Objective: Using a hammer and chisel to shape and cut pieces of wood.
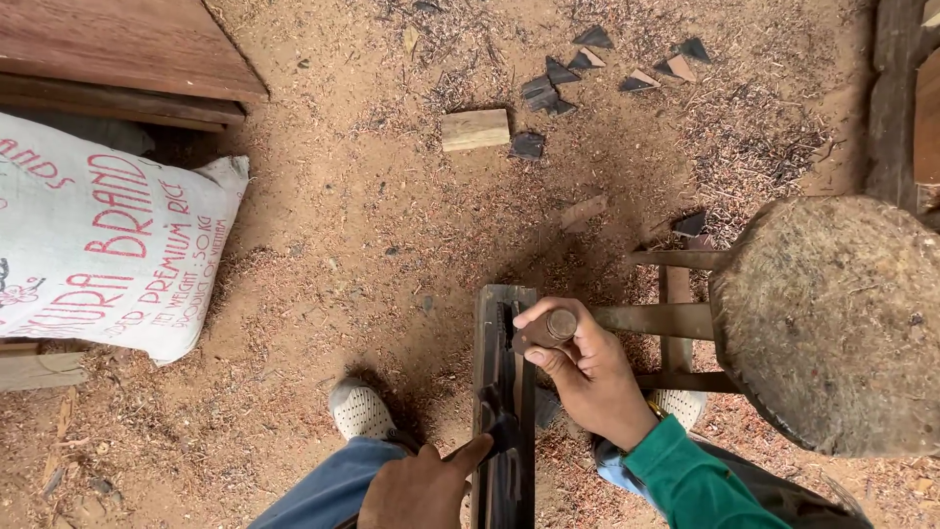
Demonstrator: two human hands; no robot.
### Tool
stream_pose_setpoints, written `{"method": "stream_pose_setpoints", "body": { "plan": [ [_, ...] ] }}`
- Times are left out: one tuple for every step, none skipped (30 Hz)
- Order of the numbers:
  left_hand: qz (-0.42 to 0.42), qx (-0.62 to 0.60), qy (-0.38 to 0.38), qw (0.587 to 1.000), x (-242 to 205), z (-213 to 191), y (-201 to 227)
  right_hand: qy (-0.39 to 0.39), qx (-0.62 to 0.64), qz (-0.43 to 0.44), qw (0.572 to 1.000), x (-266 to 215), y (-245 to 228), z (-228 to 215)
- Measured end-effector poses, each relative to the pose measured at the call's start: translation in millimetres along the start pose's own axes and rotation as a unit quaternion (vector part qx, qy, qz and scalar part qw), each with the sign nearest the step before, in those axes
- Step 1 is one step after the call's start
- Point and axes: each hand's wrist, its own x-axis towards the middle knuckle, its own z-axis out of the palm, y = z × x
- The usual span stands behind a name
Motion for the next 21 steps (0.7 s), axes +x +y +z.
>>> {"method": "stream_pose_setpoints", "body": {
  "plan": [
    [0.0, 0.0, 0.0, 1.0, 0, -1, 0, 0.0, 0.0, 0.0, 1.0, 0, -1, 0],
    [-0.003, 0.0, -0.006, 1.0, 0, -2, 1, -0.002, 0.001, 0.005, 1.0, 1, -1, -1],
    [-0.006, -0.002, -0.012, 1.0, -1, -2, 1, -0.005, 0.003, 0.01, 1.0, 1, -2, -1],
    [-0.007, -0.002, -0.013, 1.0, 1, 0, 1, -0.005, 0.003, 0.01, 1.0, 0, 0, -1],
    [-0.005, -0.002, -0.009, 1.0, 2, 1, 0, -0.006, 0.006, 0.014, 1.0, 0, 1, -1],
    [-0.003, -0.001, -0.005, 1.0, 4, 3, -1, -0.006, 0.01, 0.018, 1.0, 0, 3, -1],
    [-0.004, -0.002, -0.005, 1.0, 4, 3, -1, -0.007, 0.01, 0.019, 1.0, 1, 2, -1],
    [-0.002, 0.0, -0.001, 1.0, 3, 4, -2, -0.006, 0.006, 0.013, 1.0, 1, 1, -1],
    [0.001, 0.003, 0.003, 1.0, 3, 4, -1, -0.004, 0.002, 0.007, 1.0, 2, 1, -1],
    [0.0, 0.002, 0.003, 1.0, 2, 3, 0, -0.005, 0.001, 0.007, 1.0, 1, 2, -1],
    [0.0, 0.0, 0.003, 1.0, 0, 1, 1, -0.003, 0.011, 0.006, 1.0, 1, 3, -1],
    [-0.001, -0.001, 0.003, 1.0, -1, -1, 2, -0.001, 0.02, 0.004, 1.0, 0, 5, -1],
    [-0.002, -0.001, 0.002, 1.0, -3, -4, 3, -0.001, 0.02, 0.004, 1.0, 0, 5, -1],
    [-0.002, -0.005, -0.004, 1.0, -4, -7, 4, 0.002, 0.022, 0.005, 1.0, 0, 4, -1],
    [-0.004, -0.01, -0.009, 1.0, -6, -10, 5, 0.003, 0.023, 0.004, 1.0, 1, 4, -1],
    [-0.004, -0.012, -0.008, 1.0, -5, -11, 5, 0.001, 0.023, 0.003, 1.0, 1, 6, -1],
    [-0.003, -0.015, -0.02, 1.0, -6, -11, 5, 0.005, 0.024, 0.002, 1.0, 0, 7, -1],
    [-0.001, -0.018, -0.032, 0.999, -6, -11, 5, 0.01, 0.026, 0.001, 1.0, -1, 9, -1],
    [-0.001, -0.019, -0.031, 0.999, -5, -10, 5, 0.008, 0.025, 0.001, 1.0, -1, 7, -2],
    [-0.001, -0.018, -0.022, 1.0, -4, -9, 4, 0.011, 0.005, -0.005, 1.0, 0, 6, -2],
    [-0.001, -0.018, -0.014, 1.0, -4, -7, 4, 0.014, -0.015, -0.012, 1.0, 0, 4, -2]
  ]
}}
